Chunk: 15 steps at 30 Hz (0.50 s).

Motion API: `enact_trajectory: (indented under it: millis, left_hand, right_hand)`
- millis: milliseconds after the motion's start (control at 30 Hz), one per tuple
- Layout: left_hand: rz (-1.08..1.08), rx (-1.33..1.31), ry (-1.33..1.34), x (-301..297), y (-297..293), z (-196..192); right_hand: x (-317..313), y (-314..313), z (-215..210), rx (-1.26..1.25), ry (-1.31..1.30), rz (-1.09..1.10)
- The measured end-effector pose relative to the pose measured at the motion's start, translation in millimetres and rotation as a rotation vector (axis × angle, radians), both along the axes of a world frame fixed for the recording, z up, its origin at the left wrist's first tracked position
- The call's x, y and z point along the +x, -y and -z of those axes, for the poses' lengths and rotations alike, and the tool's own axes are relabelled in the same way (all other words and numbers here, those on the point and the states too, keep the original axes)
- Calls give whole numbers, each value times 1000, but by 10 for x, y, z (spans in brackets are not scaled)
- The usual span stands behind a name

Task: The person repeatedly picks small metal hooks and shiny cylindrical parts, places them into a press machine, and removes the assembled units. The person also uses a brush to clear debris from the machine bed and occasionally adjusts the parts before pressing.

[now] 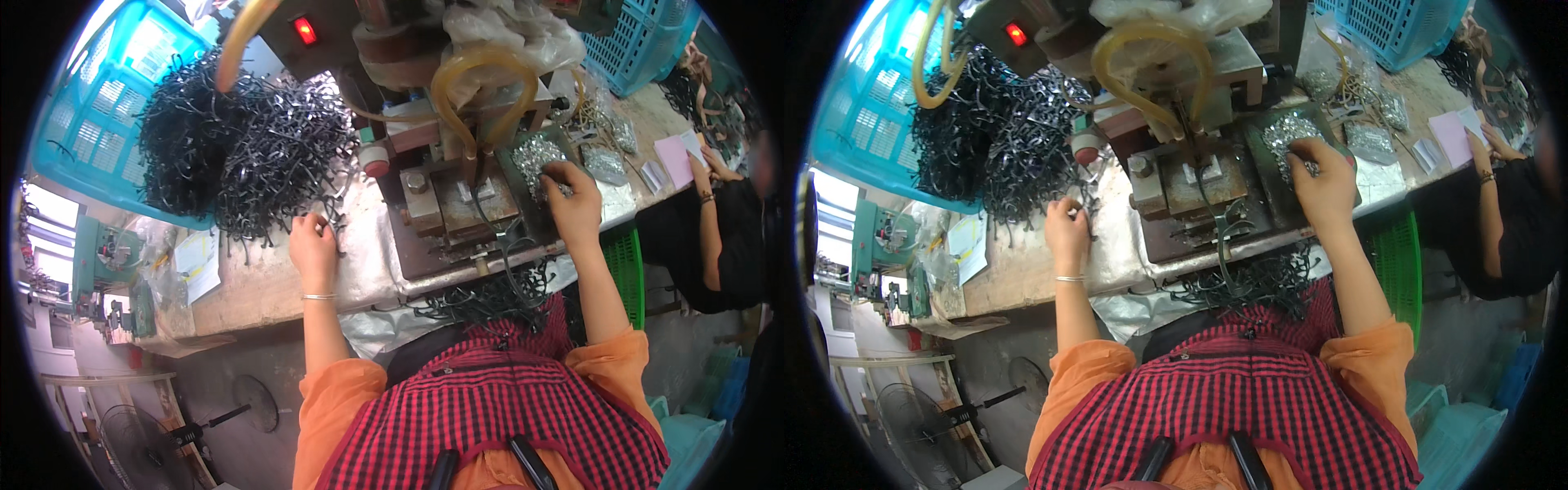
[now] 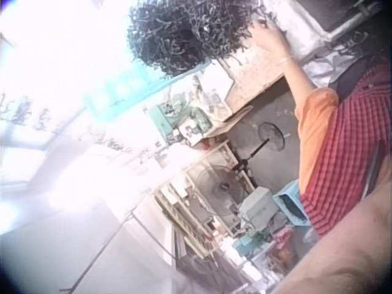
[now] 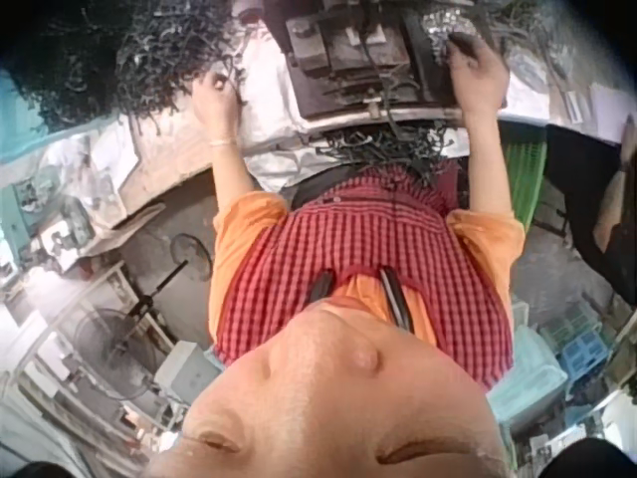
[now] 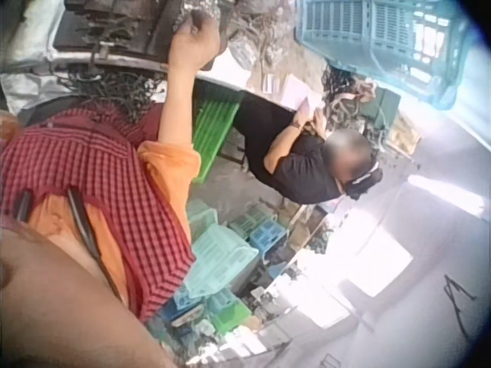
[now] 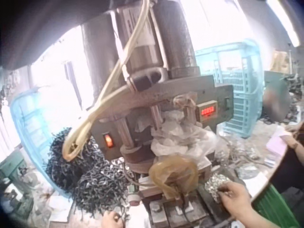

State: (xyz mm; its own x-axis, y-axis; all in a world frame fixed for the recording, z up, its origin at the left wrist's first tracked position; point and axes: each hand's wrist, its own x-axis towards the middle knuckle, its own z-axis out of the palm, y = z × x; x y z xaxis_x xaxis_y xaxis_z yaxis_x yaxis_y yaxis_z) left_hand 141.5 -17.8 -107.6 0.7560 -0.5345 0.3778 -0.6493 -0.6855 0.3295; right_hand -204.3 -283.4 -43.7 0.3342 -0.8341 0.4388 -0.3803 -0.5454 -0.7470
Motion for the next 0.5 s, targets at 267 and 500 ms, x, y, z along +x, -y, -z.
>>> enact_trajectory:
  millis: [267, 500]
  left_hand:
    - [496, -344, -163, -254, 427, -148]
    - [334, -1048, -425, -661, 555, -481]
  right_hand:
    - [-66, -314, -525, 157, 157, -207]
    - [513, -448, -679, 446, 434, -448]
